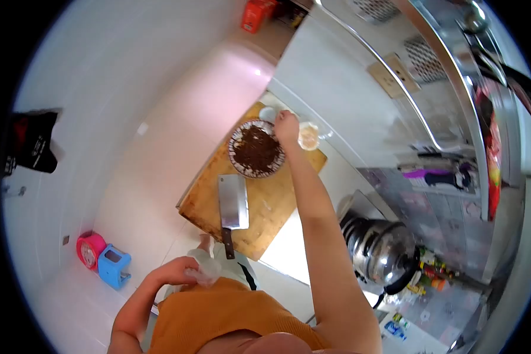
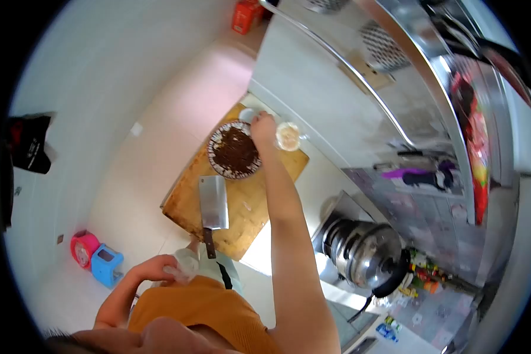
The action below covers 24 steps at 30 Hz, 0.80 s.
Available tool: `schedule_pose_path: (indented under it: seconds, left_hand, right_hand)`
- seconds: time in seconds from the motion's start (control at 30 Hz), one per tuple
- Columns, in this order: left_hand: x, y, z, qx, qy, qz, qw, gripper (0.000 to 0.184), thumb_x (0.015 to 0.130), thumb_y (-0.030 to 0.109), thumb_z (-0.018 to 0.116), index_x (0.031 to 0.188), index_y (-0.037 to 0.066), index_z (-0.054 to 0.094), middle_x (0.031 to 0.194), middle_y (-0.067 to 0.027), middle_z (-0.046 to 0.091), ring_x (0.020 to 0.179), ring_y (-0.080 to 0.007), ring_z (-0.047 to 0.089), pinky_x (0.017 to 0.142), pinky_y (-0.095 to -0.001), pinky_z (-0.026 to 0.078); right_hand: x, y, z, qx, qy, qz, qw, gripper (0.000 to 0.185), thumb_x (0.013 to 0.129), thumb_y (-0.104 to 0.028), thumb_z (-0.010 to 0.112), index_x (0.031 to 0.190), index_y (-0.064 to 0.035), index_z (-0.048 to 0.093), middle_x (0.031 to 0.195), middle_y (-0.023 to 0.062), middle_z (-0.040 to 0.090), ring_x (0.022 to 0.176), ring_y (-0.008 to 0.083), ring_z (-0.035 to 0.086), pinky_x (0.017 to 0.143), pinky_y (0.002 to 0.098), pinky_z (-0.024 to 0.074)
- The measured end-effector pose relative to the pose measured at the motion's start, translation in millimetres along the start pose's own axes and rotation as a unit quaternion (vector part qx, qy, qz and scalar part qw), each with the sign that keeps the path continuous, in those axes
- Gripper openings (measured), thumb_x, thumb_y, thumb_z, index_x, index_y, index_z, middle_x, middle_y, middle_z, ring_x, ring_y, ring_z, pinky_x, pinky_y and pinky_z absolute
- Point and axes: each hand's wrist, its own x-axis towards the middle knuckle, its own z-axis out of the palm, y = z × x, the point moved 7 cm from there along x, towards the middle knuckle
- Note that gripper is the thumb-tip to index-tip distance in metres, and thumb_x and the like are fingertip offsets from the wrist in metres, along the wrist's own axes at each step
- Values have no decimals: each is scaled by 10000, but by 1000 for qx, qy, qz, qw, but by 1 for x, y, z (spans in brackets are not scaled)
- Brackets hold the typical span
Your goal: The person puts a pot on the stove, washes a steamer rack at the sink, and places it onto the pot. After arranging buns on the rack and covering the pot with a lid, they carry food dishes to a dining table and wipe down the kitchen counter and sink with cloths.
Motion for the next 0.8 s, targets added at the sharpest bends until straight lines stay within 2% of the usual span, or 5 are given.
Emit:
schedule_pose_path:
  seconds: [0.23,0.37,0.5,0.63,0.8]
  left_hand:
    - [-32,-72,44,-315,70,-122,939,415,961,344,464,1046,-1,678,1131,-134,652,1078,-250,571,989,-334,395]
    - [-50,-96,44,-395,309,-160,850,321,929,243,570,746,1,675,772,-81,691,732,-179,634,712,-304,491]
    - [-78,-73,8,-180,416,-121,883,353,739,179,768,1006,33,589,592,-75,586,575,-219,582,573,-323,461]
    - [-91,-93,-17,-39,444,-83,891,732,706,282,811,1306,61,453,922,-145,633,812,-267,623,770,-361,493]
    - [-119,-109,-64,-192,425,57,883,526,914,249,609,1376,91,413,1028,-52,673,924,-209,619,838,-344,475]
  right_hand:
    - [42,-10,46,-153,-132,73,977,255,841,-172,533,966,-3,678,1052,229,652,1045,375,613,906,462,486]
    - [45,-12,43,-177,-86,18,980,238,862,-159,516,974,-16,669,1002,232,658,969,378,633,846,465,502]
    - [35,-49,14,-73,40,-42,996,219,899,-184,507,954,-18,639,896,241,656,852,407,632,754,482,493]
    - [-53,-157,-1,50,91,-200,974,126,900,-104,525,894,0,597,789,250,625,751,423,613,665,448,472]
    - [-284,-277,76,213,-246,-143,935,96,856,-74,602,894,9,630,649,118,580,578,168,546,563,317,454]
